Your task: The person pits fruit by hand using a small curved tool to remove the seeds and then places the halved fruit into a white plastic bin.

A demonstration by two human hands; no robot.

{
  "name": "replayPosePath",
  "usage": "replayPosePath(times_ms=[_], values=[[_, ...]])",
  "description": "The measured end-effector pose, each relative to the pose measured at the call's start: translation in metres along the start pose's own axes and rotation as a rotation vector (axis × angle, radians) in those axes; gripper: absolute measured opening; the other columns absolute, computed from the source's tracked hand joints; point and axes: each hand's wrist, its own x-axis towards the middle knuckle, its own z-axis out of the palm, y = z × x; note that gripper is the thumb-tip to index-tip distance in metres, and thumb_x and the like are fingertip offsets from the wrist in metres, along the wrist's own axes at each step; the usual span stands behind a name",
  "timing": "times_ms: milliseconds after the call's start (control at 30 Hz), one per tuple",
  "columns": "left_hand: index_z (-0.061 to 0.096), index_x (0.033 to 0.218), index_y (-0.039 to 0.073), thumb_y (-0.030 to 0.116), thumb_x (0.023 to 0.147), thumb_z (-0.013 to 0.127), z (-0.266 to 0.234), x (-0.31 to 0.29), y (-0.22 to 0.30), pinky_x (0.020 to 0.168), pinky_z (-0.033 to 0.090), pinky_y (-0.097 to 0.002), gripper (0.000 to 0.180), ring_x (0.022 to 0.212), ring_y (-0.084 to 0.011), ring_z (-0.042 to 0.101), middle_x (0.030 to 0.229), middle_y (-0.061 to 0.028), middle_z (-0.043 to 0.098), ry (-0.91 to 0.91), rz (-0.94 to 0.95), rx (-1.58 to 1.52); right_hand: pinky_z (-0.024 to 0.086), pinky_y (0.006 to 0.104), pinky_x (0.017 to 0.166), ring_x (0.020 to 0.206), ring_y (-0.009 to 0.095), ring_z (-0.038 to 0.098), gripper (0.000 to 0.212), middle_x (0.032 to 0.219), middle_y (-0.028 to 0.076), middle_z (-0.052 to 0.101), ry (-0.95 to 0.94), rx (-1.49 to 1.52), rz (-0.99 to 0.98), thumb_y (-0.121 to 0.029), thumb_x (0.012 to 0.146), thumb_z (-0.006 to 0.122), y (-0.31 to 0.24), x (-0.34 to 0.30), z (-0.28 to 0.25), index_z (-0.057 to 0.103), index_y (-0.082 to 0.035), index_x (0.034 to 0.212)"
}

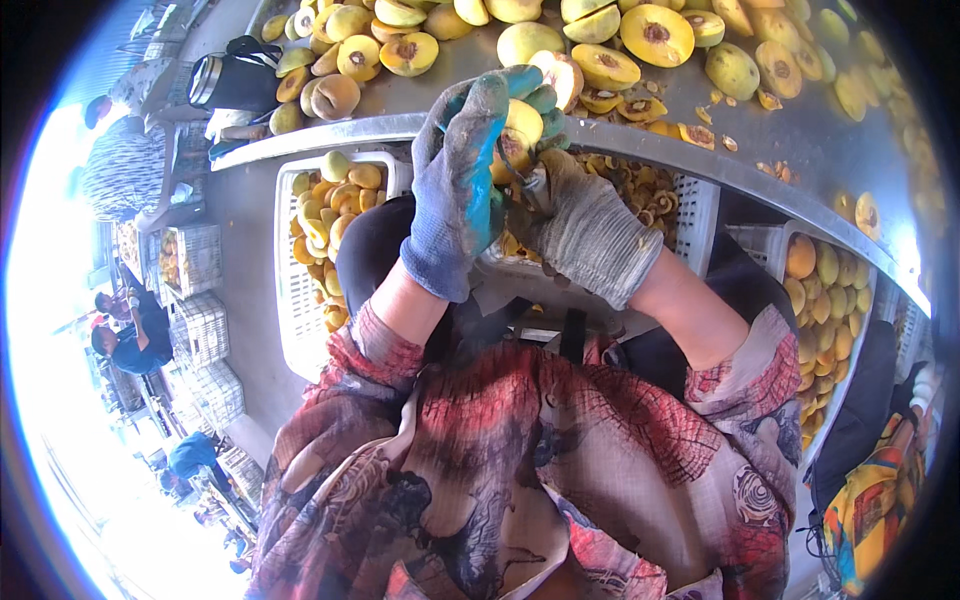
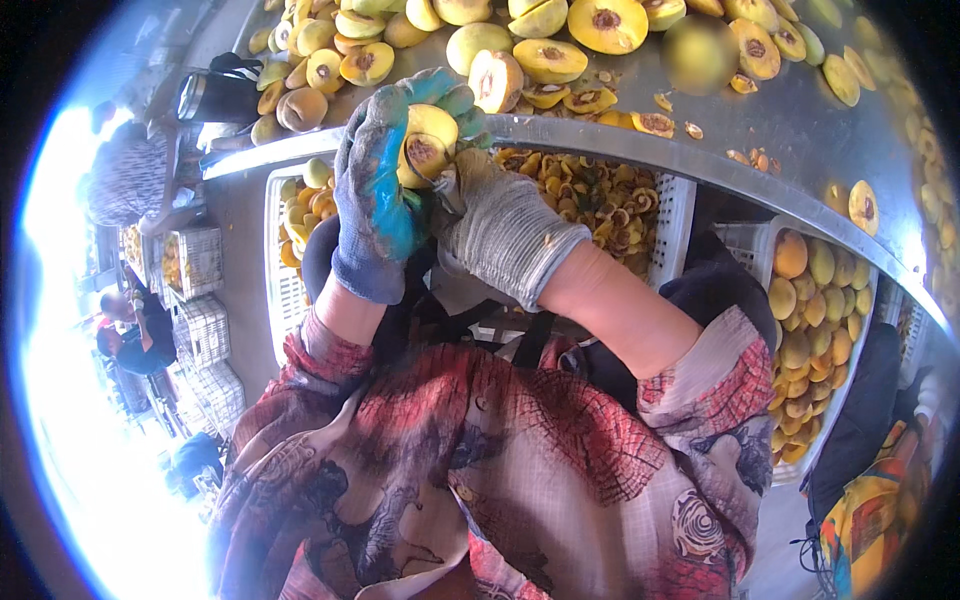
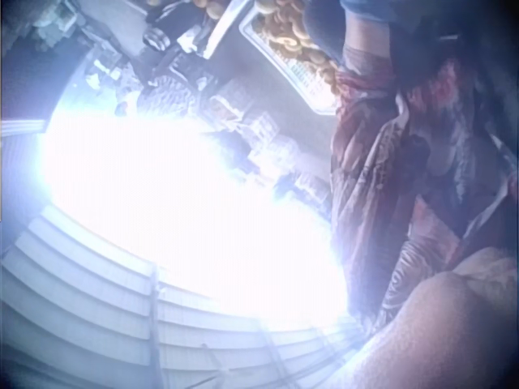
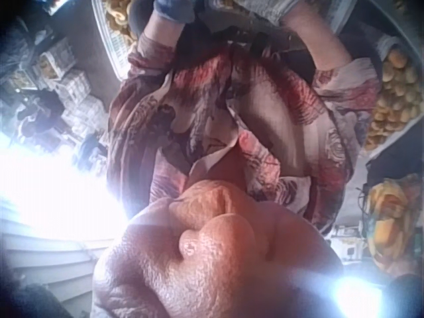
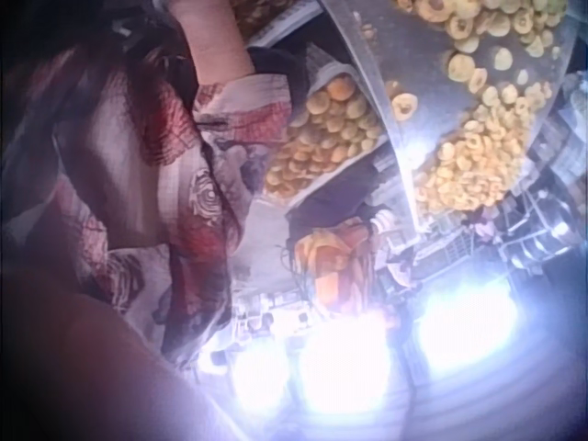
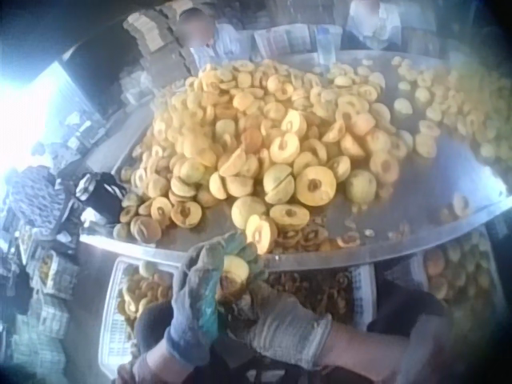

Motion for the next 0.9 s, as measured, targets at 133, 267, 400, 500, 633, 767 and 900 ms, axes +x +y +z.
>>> replayPosePath(times_ms=[133, 267, 400, 500, 633, 767, 900], values=[[0.048, 0.116, 0.001, 0.020, 0.087, 0.051, -0.011, -0.004, -0.007, 0.084, 0.045, -0.0305, 0.035, 0.095, -0.0208, 0.056, 0.110, -0.0130, 0.053, 0.020, -0.053, 0.218, 0.039, 0.0242, 0.035, 0.041, 0.012, 0.049, 0.019, 0.055, 0.005, 0.050, -0.465, 1.012, 0.631, -0.019, 0.077, 0.059, -0.017, -0.001, -0.027, 0.050, -0.005, 0.085], [0.049, 0.115, 0.001, 0.018, 0.087, 0.050, -0.030, -0.007, -0.018, 0.084, 0.043, -0.0328, 0.033, 0.098, -0.0237, 0.054, 0.116, -0.0153, 0.050, -0.142, 0.463, 0.917, 0.037, 0.0242, 0.030, 0.036, 0.011, 0.047, 0.018, 0.050, 0.003, 0.048, -0.588, 1.403, 0.631, -0.019, 0.077, 0.060, -0.015, -0.006, -0.038, 0.049, -0.006, 0.081], [0.047, 0.114, -0.001, 0.013, 0.084, 0.051, -0.031, -0.010, -0.017, 0.085, 0.043, -0.0357, 0.033, 0.099, -0.0262, 0.053, 0.115, -0.0156, 0.050, -0.044, 0.273, 0.491, 0.049, 0.0314, 0.047, 0.053, 0.021, 0.058, 0.025, 0.067, 0.011, 0.059, -0.531, 0.438, 0.380, -0.018, 0.075, 0.058, -0.021, -0.003, -0.032, 0.051, -0.004, 0.095], [0.045, 0.114, -0.002, 0.014, 0.086, 0.049, -0.028, -0.005, -0.006, 0.086, 0.043, -0.0359, 0.033, 0.100, -0.0259, 0.053, 0.115, -0.0150, 0.051, 0.088, -0.282, -0.522, 0.050, 0.0368, 0.061, 0.070, 0.027, 0.061, 0.028, 0.079, 0.014, 0.061, -0.458, -0.289, 0.113, -0.013, 0.075, 0.055, 0.002, -0.013, -0.021, 0.051, -0.005, 0.102], [0.045, 0.116, 0.002, 0.019, 0.089, 0.046, -0.032, -0.005, -0.001, 0.083, 0.046, -0.0327, 0.033, 0.097, -0.0234, 0.054, 0.114, -0.0138, 0.052, 0.005, -0.223, -0.378, 0.048, 0.0416, 0.069, 0.082, 0.032, 0.060, 0.030, 0.086, 0.020, 0.060, -0.460, -0.561, 0.225, -0.011, 0.075, 0.054, 0.015, -0.013, -0.025, 0.047, -0.004, 0.103], [0.048, 0.116, 0.002, 0.019, 0.089, 0.047, -0.033, -0.012, -0.015, 0.085, 0.044, -0.0303, 0.031, 0.098, -0.0197, 0.054, 0.112, -0.0126, 0.053, -0.049, 0.059, 0.405, 0.046, 0.0447, 0.068, 0.081, 0.036, 0.058, 0.025, 0.083, 0.022, 0.059, -0.195, -0.195, 0.205, -0.015, 0.075, 0.055, -0.005, -0.011, -0.024, 0.047, -0.003, 0.096], [0.052, 0.111, -0.001, 0.018, 0.089, 0.047, -0.004, -0.022, -0.008, 0.086, 0.042, -0.0258, 0.029, 0.097, -0.0140, 0.053, 0.110, -0.0105, 0.054, -0.016, 0.167, 0.384, 0.046, 0.0441, 0.069, 0.083, 0.035, 0.058, 0.023, 0.087, 0.021, 0.059, -0.150, -0.185, 0.209, -0.015, 0.078, 0.053, 0.003, -0.008, -0.011, 0.046, -0.002, 0.095]])
